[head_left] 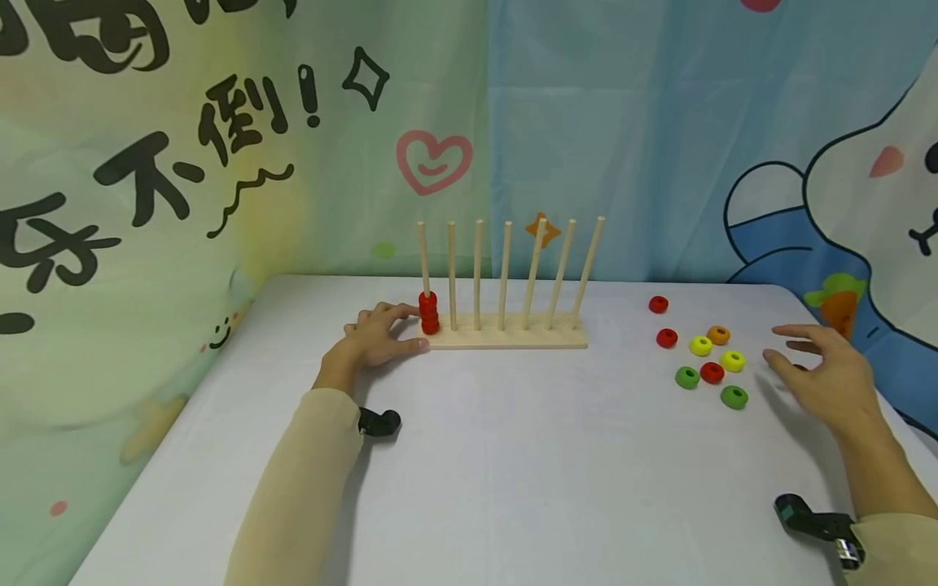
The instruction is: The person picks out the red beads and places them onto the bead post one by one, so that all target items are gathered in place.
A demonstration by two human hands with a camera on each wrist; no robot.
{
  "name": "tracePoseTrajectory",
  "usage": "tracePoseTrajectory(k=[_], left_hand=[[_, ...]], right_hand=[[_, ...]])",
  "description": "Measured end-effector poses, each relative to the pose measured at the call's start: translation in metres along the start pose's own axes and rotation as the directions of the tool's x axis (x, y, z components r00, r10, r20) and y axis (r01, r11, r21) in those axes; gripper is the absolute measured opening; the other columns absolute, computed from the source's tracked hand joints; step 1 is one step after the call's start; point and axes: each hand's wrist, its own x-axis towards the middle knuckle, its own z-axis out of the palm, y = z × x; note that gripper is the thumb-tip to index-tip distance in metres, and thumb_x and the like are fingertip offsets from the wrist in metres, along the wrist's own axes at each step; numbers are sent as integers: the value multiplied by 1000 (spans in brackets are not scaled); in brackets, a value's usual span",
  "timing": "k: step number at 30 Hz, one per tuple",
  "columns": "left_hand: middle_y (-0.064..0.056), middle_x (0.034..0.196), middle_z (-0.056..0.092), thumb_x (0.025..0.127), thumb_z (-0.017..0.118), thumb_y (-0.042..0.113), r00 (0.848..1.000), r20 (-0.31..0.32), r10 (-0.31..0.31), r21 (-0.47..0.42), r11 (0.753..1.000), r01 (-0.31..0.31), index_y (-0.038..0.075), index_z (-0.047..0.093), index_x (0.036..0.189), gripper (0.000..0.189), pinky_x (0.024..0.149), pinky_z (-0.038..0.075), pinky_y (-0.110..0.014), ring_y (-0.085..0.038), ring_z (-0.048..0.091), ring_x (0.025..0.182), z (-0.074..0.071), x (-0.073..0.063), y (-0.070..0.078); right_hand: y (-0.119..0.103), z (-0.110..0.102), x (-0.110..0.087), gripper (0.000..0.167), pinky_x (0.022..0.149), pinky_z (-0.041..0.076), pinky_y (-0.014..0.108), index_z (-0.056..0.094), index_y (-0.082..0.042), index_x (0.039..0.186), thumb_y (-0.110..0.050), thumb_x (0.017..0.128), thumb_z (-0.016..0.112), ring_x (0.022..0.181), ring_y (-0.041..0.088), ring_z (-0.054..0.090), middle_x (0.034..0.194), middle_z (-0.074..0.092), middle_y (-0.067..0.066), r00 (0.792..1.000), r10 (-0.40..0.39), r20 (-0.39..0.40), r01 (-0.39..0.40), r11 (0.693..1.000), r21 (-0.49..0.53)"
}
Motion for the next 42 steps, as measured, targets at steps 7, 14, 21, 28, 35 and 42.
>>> tracePoseTrajectory(k=[7, 14, 21, 28, 35, 42], left_hand=[[-4, 150, 35, 81, 65, 68, 1000, -1, -5, 4, 1000, 5, 42, 42, 145, 73, 99, 26, -57, -33, 29, 132, -2, -1, 1], [-4, 151, 35, 80, 65, 70, 1000, 9, -3, -3, 1000, 3, 41, 42, 145, 74, 98, 27, -57, -34, 29, 132, 0, 0, 1], [-3, 151, 36, 80, 63, 72, 1000, 11, 15, -2, 1000, -15, 42, 43, 144, 74, 96, 27, -55, -34, 29, 131, 1, 1, 2], [-4, 152, 34, 80, 62, 72, 1000, 2, 22, 11, 1000, -22, 42, 42, 144, 74, 97, 27, -58, -35, 29, 132, 1, 2, 0], [-4, 152, 34, 80, 62, 73, 1000, -2, 25, 11, 1000, -25, 43, 42, 144, 74, 97, 27, -57, -35, 29, 132, 2, 5, 4], [-6, 152, 35, 80, 63, 71, 1000, 2, 4, 25, 1000, -4, 41, 42, 145, 75, 96, 27, -57, -37, 29, 132, 0, 1, 3]], right_hand=[[5, 0, 1, 51, 92, 36, 71, 45, -2, 143, -26, 100, 56, 123, 56, 34, 141, 39, 34, 991, 133, 15, -131, 989, -68], [12, 0, -2, 56, 91, 39, 70, 40, -4, 147, -27, 99, 56, 131, 58, 28, 146, 33, 36, 978, 205, 42, -202, 977, -74], [18, -2, -5, 59, 90, 41, 69, 36, -3, 150, -28, 100, 56, 130, 60, 28, 149, 26, 38, 970, 230, 78, -223, 971, -85], [13, -2, -3, 61, 90, 42, 67, 36, 0, 148, -25, 97, 60, 122, 61, 31, 137, 36, 42, 971, 208, 118, -191, 971, -145], [18, -3, -2, 52, 88, 43, 67, 43, 4, 140, -16, 95, 61, 116, 59, 30, 130, 36, 43, 961, 247, 124, -223, 958, -182], [24, -4, -3, 41, 86, 33, 69, 53, 8, 126, -15, 93, 63, 108, 57, 33, 119, 44, 40, 962, 223, 155, -187, 958, -219]])
